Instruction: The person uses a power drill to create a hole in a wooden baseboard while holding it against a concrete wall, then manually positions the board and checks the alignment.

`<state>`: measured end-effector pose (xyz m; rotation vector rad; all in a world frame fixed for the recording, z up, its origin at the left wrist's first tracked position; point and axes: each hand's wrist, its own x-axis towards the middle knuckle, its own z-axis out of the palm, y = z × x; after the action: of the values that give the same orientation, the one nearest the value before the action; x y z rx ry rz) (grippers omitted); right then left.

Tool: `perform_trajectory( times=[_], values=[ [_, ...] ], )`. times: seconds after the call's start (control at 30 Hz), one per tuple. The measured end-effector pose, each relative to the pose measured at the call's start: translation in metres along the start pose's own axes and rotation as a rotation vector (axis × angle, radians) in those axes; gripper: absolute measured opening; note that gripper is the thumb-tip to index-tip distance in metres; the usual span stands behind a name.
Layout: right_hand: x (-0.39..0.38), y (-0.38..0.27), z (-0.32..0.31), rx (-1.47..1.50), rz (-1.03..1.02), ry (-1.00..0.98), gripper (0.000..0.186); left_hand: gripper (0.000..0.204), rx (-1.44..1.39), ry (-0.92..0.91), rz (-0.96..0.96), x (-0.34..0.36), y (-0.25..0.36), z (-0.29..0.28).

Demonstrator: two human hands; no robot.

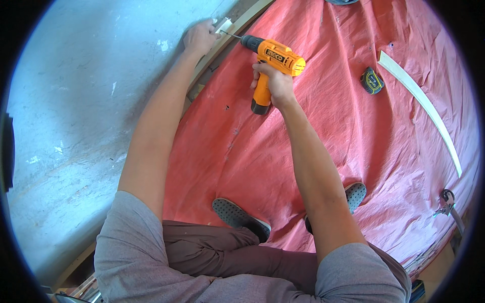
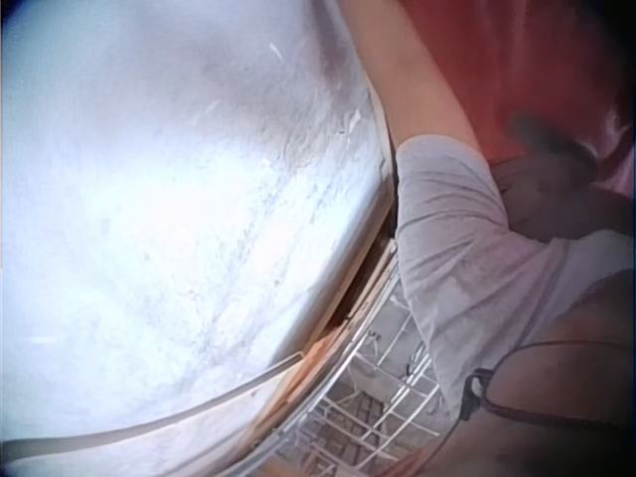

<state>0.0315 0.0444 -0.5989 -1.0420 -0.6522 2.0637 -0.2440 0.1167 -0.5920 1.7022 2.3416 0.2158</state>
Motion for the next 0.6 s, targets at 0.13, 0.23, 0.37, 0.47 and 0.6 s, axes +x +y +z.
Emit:
perform_trajectory(
  times=[0.13,0.23,0.37,0.47,0.6],
  values=[
    [0.000,0.001,-0.005,0.069,0.024,-0.022,0.022,0.059,-0.107,0.005,0.023,0.002,-0.008,0.007],
    [0.000,0.001,-0.004,0.084,0.029,-0.030,0.022,0.062,-0.227,-0.004,-0.006,0.009,-0.021,0.013],
    [0.000,0.003,-0.007,0.083,0.003,-0.046,0.021,0.065,-0.316,0.035,0.058,0.011,-0.030,0.020],
    [0.002,0.007,-0.004,0.071,0.007,-0.028,0.022,0.061,-0.443,-0.043,0.071,0.012,-0.049,0.014],
    [-0.003,0.008,-0.016,0.034,-0.006,0.005,0.022,0.051,-0.367,-0.211,-0.009,0.003,-0.044,0.002]
  ],
)
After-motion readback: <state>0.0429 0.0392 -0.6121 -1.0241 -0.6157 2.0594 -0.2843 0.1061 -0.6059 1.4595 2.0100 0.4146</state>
